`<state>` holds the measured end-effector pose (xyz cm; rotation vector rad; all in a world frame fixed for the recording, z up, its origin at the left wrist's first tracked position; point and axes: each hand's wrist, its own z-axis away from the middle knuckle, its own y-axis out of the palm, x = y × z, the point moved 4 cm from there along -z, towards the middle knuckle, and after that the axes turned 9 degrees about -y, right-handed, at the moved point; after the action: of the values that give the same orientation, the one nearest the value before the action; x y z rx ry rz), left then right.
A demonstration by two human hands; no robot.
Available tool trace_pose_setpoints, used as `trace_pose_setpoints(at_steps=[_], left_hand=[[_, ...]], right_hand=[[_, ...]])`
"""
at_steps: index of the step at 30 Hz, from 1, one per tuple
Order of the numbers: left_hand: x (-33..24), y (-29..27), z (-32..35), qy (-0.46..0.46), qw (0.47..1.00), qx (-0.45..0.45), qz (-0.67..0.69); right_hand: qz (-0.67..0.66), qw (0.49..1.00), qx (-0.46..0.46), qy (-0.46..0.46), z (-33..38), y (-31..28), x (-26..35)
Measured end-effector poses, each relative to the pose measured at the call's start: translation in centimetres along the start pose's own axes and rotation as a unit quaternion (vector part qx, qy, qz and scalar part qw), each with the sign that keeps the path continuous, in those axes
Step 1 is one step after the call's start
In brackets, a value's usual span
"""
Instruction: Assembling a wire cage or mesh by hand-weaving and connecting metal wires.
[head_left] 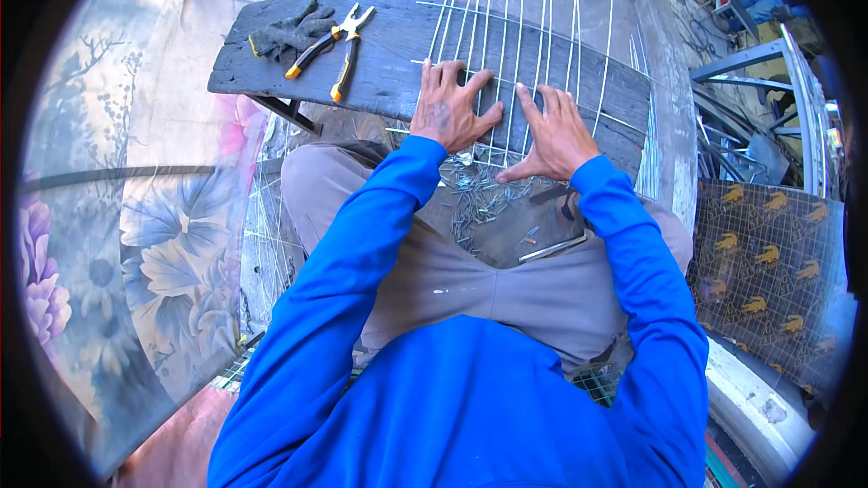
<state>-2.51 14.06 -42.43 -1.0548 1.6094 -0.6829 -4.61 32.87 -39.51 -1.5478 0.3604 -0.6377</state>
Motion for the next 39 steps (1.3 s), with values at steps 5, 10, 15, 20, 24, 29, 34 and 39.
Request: trace_pose_setpoints(at_steps=[5, 10, 15, 20, 24, 29, 34, 39], left_hand=[[0.3, 0.1, -0.2, 0.003, 1.000, -0.013, 0.025], [0.1, 0.2, -0.6, 0.008, 0.999, -0.027, 0.024], [0.4, 0.3, -0.8, -0.013, 1.000, 0.005, 0.010], [1.2, 0.6, 0.2, -0.011, 0.998, 0.064, 0.007], [0.6, -1.1, 0.5, 0.057, 0.974, 0.209, -0.067], [-0.4, -2.2, -0.6, 0.160, 0.922, 0.310, -0.168], [0.0, -1.9, -0.6, 0.147, 0.921, 0.318, -0.170], [0.3, -1.8, -0.3, 0.164, 0.940, 0.263, -0.144]], right_hand=[[0.007, 0.999, 0.038, 0.006, -0.4, -0.6, 0.4], [0.009, 0.999, 0.044, 0.009, -0.5, -1.1, 0.3], [0.015, 0.998, 0.067, 0.011, -0.9, -1.4, 0.6], [-0.010, 0.999, 0.038, 0.027, 0.0, 0.0, 0.0], [-0.048, 0.992, 0.097, 0.056, 0.4, 0.2, 0.0], [0.005, 0.995, 0.097, 0.016, -0.3, -0.1, 0.4], [0.006, 0.984, 0.176, 0.026, -1.5, -0.1, 0.8], [0.010, 0.992, 0.124, 0.022, -1.4, -0.7, 1.1]])
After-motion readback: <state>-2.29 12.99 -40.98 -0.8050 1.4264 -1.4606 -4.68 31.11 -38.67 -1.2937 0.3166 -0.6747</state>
